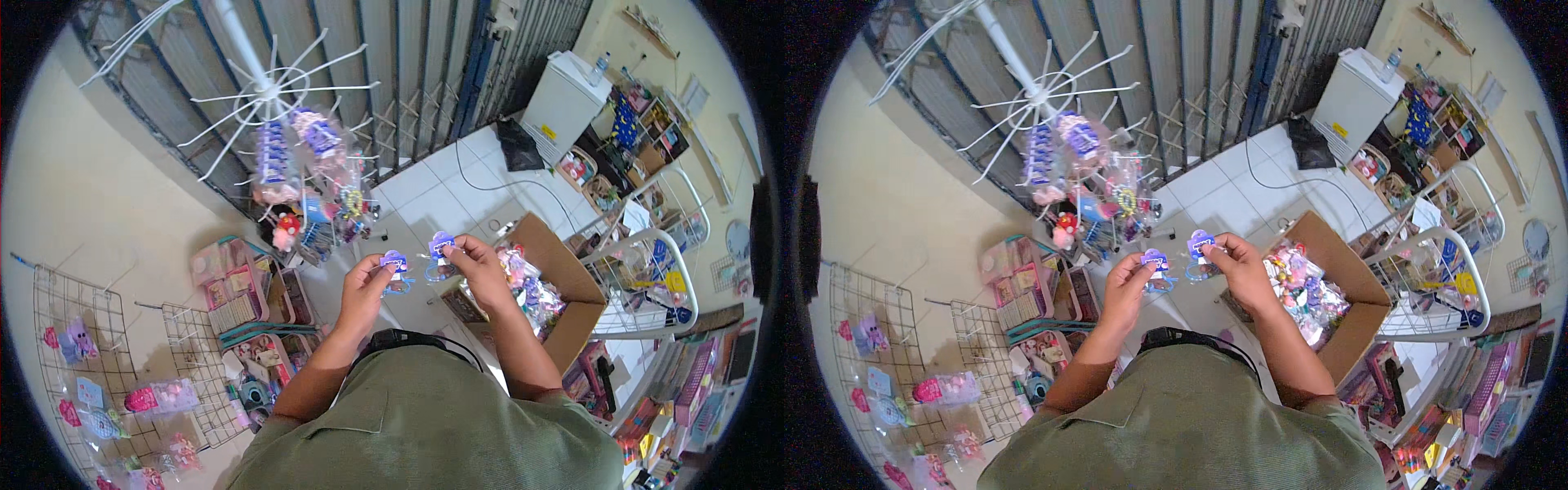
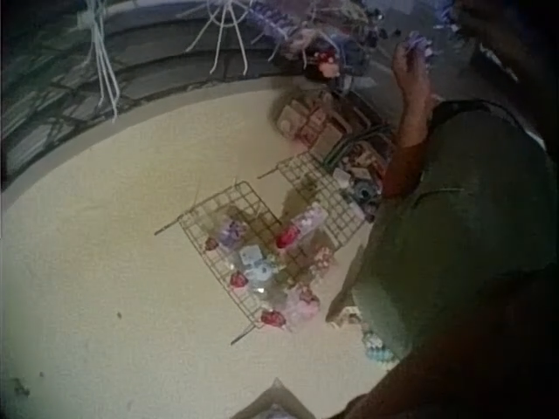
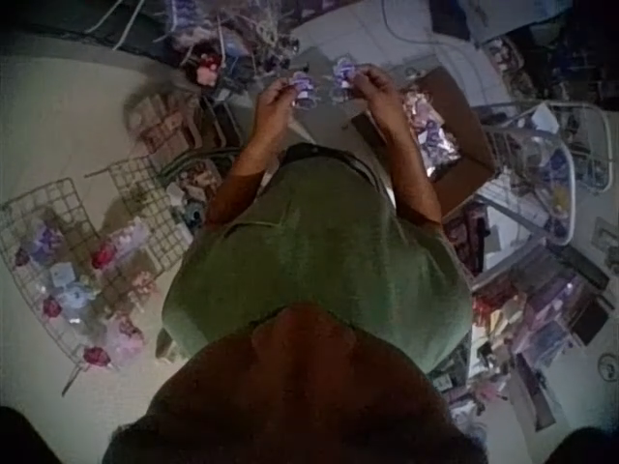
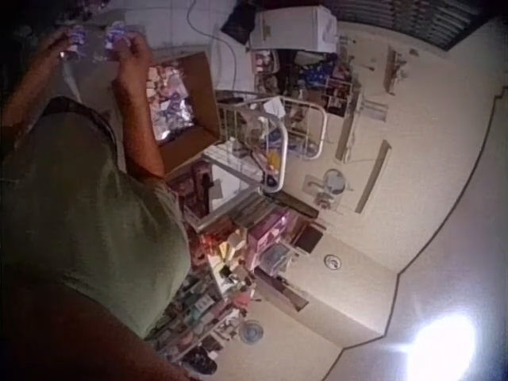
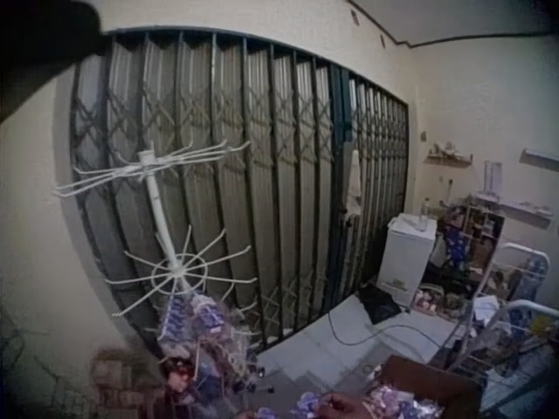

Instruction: Organize and display various gift items including stickers and small plush toys onto rotating and wall-mounted display racks.

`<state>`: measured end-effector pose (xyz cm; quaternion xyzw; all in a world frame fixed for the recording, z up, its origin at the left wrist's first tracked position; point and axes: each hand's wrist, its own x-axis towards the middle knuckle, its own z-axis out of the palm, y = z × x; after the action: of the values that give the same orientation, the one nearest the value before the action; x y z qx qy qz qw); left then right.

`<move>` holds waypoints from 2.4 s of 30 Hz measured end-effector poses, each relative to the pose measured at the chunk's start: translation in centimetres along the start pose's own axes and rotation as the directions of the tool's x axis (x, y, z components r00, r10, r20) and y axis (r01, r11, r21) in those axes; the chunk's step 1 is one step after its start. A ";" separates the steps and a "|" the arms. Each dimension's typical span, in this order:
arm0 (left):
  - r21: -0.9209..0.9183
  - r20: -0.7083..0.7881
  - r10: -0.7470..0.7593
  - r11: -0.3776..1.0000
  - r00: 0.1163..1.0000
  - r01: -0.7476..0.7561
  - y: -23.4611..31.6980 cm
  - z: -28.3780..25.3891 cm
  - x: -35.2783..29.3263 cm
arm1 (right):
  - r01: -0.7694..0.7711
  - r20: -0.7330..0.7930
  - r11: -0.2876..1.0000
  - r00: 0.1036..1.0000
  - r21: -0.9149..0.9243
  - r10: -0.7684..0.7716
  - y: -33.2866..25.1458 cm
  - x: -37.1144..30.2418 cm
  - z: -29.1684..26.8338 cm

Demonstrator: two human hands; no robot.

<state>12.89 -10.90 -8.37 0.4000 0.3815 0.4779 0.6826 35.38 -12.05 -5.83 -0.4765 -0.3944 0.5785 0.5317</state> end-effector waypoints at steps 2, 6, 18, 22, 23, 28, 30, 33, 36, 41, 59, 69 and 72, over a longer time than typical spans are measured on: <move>-0.011 -0.016 0.055 0.998 0.998 -0.056 1.1 -2.2 -0.4 | 0.011 0.054 1.000 0.998 -0.007 -0.010 -0.3 0.8 2.4; 0.039 -0.099 0.130 0.991 0.987 -0.127 3.1 -6.1 -1.2 | 0.055 0.132 0.995 0.990 -0.079 -0.045 -0.7 2.5 6.7; 0.083 -0.096 0.186 0.980 0.978 -0.179 6.4 -10.6 -2.1 | 0.301 0.041 0.952 0.953 -0.054 -0.299 -6.7 10.1 13.2; 0.075 -0.138 0.192 0.980 0.972 -0.183 6.3 -10.6 -1.8 | 0.247 0.031 0.968 0.968 0.044 -0.249 -7.8 11.6 13.8; 0.073 -0.143 0.196 0.980 0.970 -0.187 6.3 -10.5 -1.8 | 0.247 0.038 0.968 0.968 0.042 -0.248 -7.8 11.8 13.7; 0.061 -0.155 0.207 0.978 0.966 -0.200 6.0 -9.8 -1.4 | 0.214 0.071 0.976 0.974 0.048 -0.217 -7.0 13.0 12.4; 0.047 -0.168 0.209 0.978 0.963 -0.204 6.0 -9.3 -1.2 | 0.209 0.086 0.977 0.974 0.032 -0.211 -7.5 13.0 12.7; 0.045 -0.176 0.214 0.977 0.961 -0.209 6.1 -8.4 -0.9 | 0.206 0.114 0.978 0.972 0.029 -0.208 -7.7 13.4 12.7; 0.067 -0.182 0.213 0.977 0.960 -0.204 6.0 -7.8 -0.6 | 0.210 0.145 0.977 0.967 0.032 -0.212 -7.5 13.7 12.4; 0.069 -0.191 0.212 0.977 0.958 -0.203 5.6 -7.5 -0.2 | 0.232 0.145 0.973 0.963 -0.010 -0.228 -6.9 14.3 12.4; 0.128 -0.249 0.257 0.964 0.934 -0.231 5.8 -7.5 -0.5 | 0.608 0.482 0.682 0.777 -0.406 -0.406 -12.6 18.6 12.1; 0.118 -0.280 0.270 0.962 0.921 -0.246 5.6 -7.3 -0.4 | 0.650 0.594 0.618 0.729 -0.443 -0.340 -12.9 19.5 13.7; 0.128 -0.280 0.279 0.959 0.919 -0.252 5.4 -7.5 -0.3 | 0.648 0.567 0.596 0.743 -0.474 -0.356 -13.1 19.7 13.9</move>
<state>4.18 -8.61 -6.33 0.4022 0.4423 0.6030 0.5282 25.38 9.76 7.41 -0.3596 -0.7919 0.3137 0.3810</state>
